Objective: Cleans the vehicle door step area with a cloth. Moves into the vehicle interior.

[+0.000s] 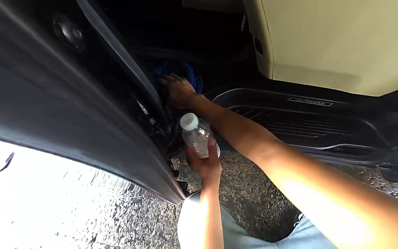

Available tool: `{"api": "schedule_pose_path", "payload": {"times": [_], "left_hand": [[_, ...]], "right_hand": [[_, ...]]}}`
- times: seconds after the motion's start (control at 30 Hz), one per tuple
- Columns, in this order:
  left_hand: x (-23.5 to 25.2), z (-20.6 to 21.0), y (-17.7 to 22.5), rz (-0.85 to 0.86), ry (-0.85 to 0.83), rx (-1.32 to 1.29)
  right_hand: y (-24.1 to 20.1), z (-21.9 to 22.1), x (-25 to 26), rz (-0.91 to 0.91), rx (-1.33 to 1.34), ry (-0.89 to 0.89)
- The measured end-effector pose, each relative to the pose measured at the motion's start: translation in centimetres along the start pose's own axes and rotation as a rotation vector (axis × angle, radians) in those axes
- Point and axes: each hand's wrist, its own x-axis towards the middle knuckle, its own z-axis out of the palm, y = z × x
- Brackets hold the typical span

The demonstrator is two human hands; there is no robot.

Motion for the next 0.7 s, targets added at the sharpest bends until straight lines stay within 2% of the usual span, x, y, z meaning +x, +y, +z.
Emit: {"api": "schedule_pose_path", "payload": {"times": [0.03,0.07,0.13,0.23,0.3,0.37,0.43,0.53,0.6,0.63,0.7], "left_hand": [[0.3,-0.3,0.0,-0.034,0.021,0.023],[0.8,-0.6,0.0,-0.055,0.03,0.027],[1.3,-0.6,-0.2,-0.057,0.035,0.034],[1.2,-0.2,-0.5,-0.048,0.035,0.02],[0.9,-0.2,-0.6,-0.016,0.061,-0.004],[0.5,0.0,-0.5,0.038,0.077,-0.08],[0.6,0.2,-0.5,0.091,0.071,-0.111],[1.0,0.3,-1.1,0.089,0.024,-0.032],[0.9,0.2,-1.1,0.041,0.007,0.016],[0.9,0.1,-0.9,0.021,0.006,0.024],[1.0,0.3,-0.7,-0.001,0.012,0.026]], "right_hand": [[1.5,2.4,-1.4,-0.033,0.122,-0.01],[2.4,2.5,-2.7,-0.005,0.155,-0.125],[2.9,0.0,-7.0,0.076,0.167,-0.204],[4.9,-2.4,-12.3,0.247,0.13,-0.153],[5.8,-0.9,-11.0,0.335,0.039,-0.2],[4.3,0.6,-8.0,0.306,-0.004,-0.247],[2.8,1.8,-6.0,0.177,-0.013,-0.206],[5.4,2.1,-9.5,0.124,0.073,0.021],[10.2,2.1,-15.0,0.254,0.036,0.15],[12.5,2.1,-17.9,0.359,-0.039,0.151],[14.1,2.6,-19.8,0.56,-0.092,0.164]]}}
